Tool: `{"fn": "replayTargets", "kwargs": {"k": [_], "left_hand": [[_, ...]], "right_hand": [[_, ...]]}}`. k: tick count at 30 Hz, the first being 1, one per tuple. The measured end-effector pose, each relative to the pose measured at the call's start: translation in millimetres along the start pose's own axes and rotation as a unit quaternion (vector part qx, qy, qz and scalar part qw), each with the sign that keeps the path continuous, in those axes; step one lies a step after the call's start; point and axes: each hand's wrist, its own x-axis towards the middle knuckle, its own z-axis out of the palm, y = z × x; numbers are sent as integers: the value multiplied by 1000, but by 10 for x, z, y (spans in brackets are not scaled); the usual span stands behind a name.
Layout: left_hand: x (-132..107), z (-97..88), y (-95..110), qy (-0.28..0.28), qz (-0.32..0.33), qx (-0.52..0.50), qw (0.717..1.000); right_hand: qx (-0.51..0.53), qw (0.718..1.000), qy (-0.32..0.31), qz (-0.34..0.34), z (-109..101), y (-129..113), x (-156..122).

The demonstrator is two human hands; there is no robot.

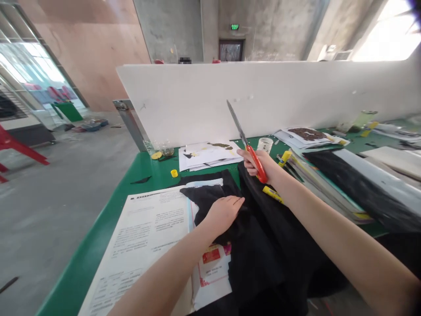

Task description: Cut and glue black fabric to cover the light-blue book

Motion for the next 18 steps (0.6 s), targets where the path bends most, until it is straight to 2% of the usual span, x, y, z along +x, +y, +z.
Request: {"fn": "replayTargets", "kwargs": {"k": [2, 4, 7, 9, 12, 15, 16, 18], "left_hand": [[-21, -74, 8, -2, -1, -2, 1000], [-33, -154, 22, -12, 0, 8, 1000], [-4, -298, 36, -40, 21, 51, 998], [41, -444, 18, -37, 35, 74, 996], [105, -787, -91, 7, 21, 88, 996], [120, -1233, -315, 46, 13, 130, 990], [111, -1380, -417, 53, -8, 142, 988], [71, -1635, -663, 54, -96, 157, 981]], "right_hand": [[69, 997, -12, 42, -156, 74, -150], [84, 994, 13, 67, -290, 146, -345], [97, 991, 42, 82, -436, 239, -688], [105, 990, 44, 82, -506, 304, -913], [110, 989, 64, 80, -601, 427, -1207], [111, 983, 107, 94, -711, 577, -1470], [113, 981, 126, 99, -751, 629, -1556], [121, 974, 161, 105, -835, 735, -1726]]}}
